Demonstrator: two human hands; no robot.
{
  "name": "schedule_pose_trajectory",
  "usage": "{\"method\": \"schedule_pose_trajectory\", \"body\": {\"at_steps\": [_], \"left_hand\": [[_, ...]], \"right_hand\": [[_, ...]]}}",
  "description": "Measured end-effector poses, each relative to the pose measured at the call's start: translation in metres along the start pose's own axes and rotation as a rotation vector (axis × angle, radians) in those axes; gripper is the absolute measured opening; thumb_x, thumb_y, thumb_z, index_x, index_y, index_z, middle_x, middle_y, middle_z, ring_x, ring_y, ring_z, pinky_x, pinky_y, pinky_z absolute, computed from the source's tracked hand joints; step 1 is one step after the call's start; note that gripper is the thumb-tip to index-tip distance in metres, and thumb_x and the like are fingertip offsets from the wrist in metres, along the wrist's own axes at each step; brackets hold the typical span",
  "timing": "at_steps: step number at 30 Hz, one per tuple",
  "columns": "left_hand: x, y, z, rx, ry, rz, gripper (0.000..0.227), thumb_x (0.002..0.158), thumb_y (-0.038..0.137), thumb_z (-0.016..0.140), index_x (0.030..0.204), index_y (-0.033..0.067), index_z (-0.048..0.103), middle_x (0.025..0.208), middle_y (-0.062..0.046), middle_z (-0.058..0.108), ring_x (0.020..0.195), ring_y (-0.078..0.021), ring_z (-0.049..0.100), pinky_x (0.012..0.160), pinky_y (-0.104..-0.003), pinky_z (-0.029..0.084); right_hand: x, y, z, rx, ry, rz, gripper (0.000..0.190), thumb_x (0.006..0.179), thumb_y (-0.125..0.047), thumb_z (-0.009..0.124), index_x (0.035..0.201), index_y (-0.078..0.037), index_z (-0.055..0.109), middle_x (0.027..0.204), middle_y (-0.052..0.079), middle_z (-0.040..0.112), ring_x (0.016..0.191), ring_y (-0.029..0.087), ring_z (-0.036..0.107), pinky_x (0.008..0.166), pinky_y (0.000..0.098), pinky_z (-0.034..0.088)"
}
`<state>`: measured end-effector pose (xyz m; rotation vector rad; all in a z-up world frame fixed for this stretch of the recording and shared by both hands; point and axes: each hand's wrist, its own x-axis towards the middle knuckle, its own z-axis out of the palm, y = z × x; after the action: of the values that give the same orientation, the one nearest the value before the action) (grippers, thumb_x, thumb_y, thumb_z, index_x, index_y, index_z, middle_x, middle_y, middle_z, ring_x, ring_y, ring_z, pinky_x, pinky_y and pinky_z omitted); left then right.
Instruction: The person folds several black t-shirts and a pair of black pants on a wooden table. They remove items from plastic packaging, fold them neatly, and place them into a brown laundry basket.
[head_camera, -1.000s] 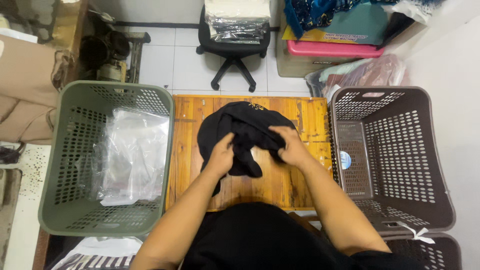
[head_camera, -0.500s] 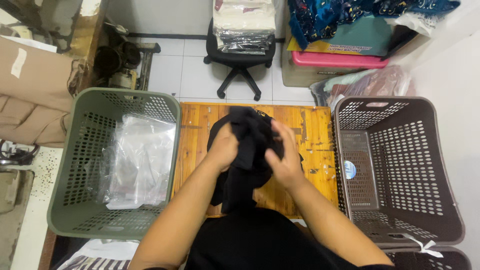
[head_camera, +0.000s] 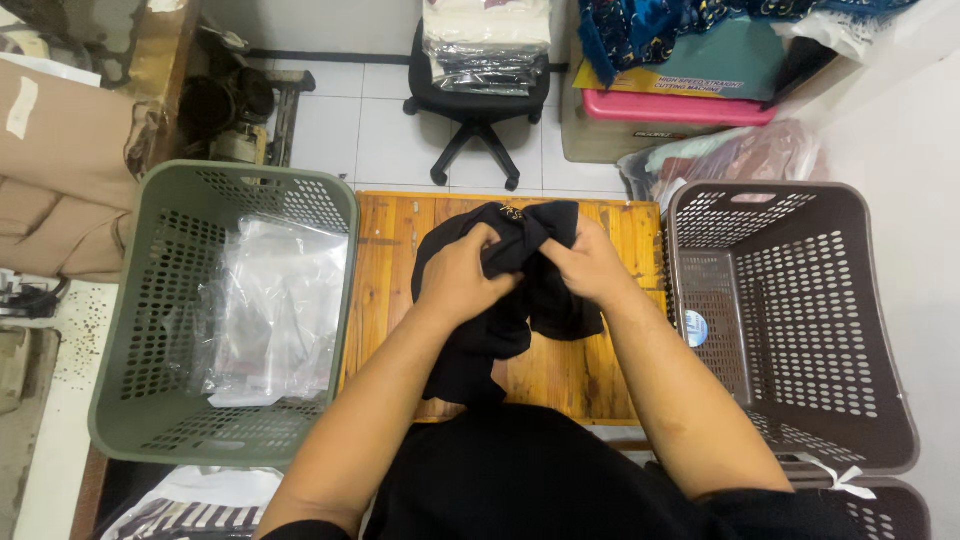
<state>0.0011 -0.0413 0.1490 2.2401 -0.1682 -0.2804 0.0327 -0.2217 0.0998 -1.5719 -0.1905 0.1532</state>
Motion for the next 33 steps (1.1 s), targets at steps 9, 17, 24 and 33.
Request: {"method": "schedule_pose_trajectory", "body": {"at_steps": [9, 17, 24, 33], "left_hand": [[0.017, -0.161, 0.064, 0.196, 0.172, -0.252, 0.029, 0.065, 0.005, 0.054, 0.093, 0.0112, 0.057, 0.083, -0.012, 0.057, 0.088, -0.0318, 0.058, 0.079, -0.039, 0.046], [-0.008, -0.180, 0.039, -0.292, 0.136, -0.495, 0.022, 0.077, 0.022, 0.052, 0.094, 0.0203, 0.066, 0.087, -0.016, 0.063, 0.093, -0.0319, 0.057, 0.079, -0.039, 0.043], [-0.027, -0.040, 0.014, -0.946, 0.185, -0.707, 0.046, 0.073, 0.042, 0.056, 0.107, 0.0114, 0.062, 0.103, -0.016, 0.061, 0.099, -0.0333, 0.055, 0.087, -0.047, 0.041], [-0.013, -0.052, 0.010, -1.191, -0.026, -0.628, 0.054, 0.076, 0.049, 0.052, 0.114, 0.0112, 0.058, 0.106, -0.019, 0.058, 0.099, -0.0336, 0.055, 0.084, -0.054, 0.041]], "right_hand": [[0.010, -0.047, -0.023, -0.321, 0.526, -0.313, 0.030, 0.075, 0.009, 0.057, 0.102, -0.001, 0.049, 0.087, 0.014, 0.053, 0.082, 0.023, 0.051, 0.074, 0.0375, 0.044], [0.020, 0.016, -0.055, -0.316, 0.628, -0.152, 0.013, 0.079, -0.002, 0.056, 0.091, -0.007, 0.058, 0.077, 0.008, 0.057, 0.074, 0.016, 0.053, 0.065, 0.0341, 0.044], [0.016, 0.067, -0.031, -0.340, 0.490, 0.138, 0.011, 0.079, -0.019, 0.058, 0.080, -0.009, 0.063, 0.066, 0.005, 0.056, 0.065, 0.018, 0.052, 0.060, 0.0337, 0.042], [-0.003, 0.073, -0.015, -0.682, 0.446, 0.288, 0.050, 0.070, -0.012, 0.059, 0.118, -0.008, 0.044, 0.100, 0.023, 0.058, 0.098, 0.039, 0.054, 0.084, 0.0462, 0.044]]}}
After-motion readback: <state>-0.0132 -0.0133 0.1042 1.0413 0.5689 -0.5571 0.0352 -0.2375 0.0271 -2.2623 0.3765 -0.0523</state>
